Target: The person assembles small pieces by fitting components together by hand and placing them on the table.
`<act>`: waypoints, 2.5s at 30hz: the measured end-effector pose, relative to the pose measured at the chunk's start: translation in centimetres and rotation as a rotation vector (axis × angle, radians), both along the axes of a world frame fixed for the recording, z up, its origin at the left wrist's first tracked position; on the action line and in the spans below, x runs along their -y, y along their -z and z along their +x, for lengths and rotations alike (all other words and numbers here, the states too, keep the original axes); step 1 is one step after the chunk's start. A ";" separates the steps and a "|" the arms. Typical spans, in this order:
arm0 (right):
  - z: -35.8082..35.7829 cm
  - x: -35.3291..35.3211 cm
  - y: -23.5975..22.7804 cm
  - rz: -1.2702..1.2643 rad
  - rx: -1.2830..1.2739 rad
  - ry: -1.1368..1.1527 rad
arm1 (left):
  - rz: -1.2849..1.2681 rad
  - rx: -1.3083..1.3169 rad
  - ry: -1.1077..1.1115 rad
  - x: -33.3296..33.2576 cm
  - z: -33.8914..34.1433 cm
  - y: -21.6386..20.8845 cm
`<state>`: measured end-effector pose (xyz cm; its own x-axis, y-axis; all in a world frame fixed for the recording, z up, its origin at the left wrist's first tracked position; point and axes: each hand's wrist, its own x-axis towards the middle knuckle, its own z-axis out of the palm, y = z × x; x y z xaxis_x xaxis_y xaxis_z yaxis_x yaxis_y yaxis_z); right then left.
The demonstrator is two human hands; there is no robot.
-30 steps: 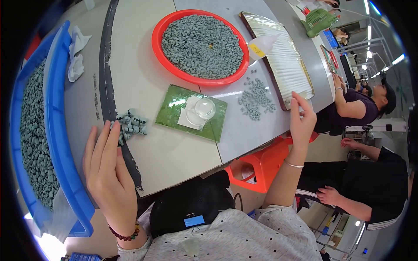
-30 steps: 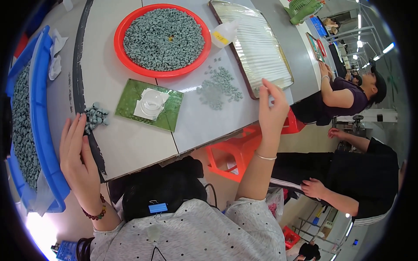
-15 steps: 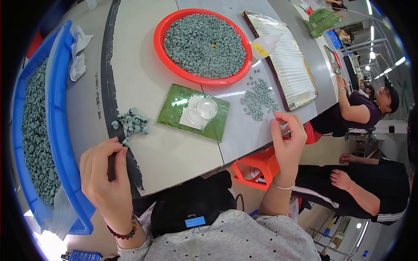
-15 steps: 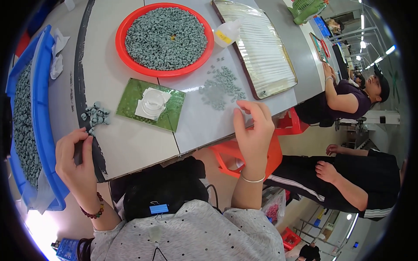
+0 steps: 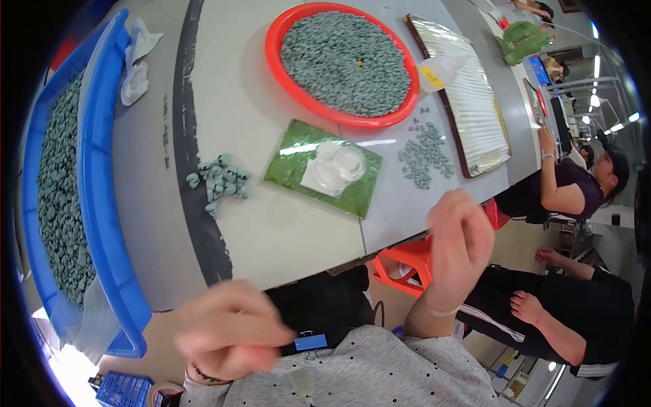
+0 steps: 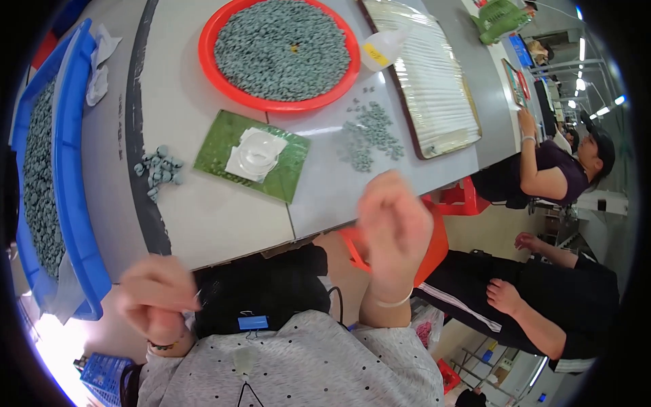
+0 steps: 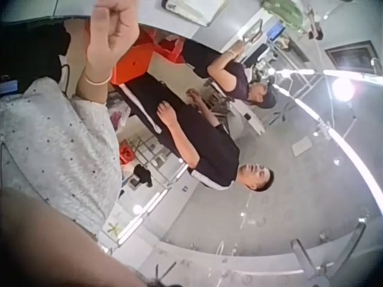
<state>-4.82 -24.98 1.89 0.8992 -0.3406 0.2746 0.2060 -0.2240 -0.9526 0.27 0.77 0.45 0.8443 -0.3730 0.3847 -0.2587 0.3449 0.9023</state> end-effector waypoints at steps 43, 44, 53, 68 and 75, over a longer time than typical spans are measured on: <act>2.9 -5.8 -1.5 -0.700 0.341 -0.421 | 0.162 -0.173 0.098 0.5 -0.5 -0.1; 3.3 -4.9 -2.3 -0.760 0.319 -0.396 | 0.129 -0.149 0.100 0.7 -0.4 -0.1; 8.3 -1.3 -1.9 -1.096 0.298 -0.303 | -0.134 -0.404 0.210 0.1 -1.1 0.0; 8.9 -1.5 -3.1 -1.243 0.251 -0.412 | -0.109 -0.448 0.255 -0.6 -0.5 0.2; 8.4 -1.8 -3.0 -1.264 0.286 -0.394 | -0.217 -0.610 0.215 -0.5 -0.8 0.2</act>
<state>3.59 -23.15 4.84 0.7367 0.5468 0.3978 0.6138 -0.7876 -0.0541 -0.58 1.25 0.27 0.8493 -0.5254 -0.0519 0.3694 0.5211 0.7694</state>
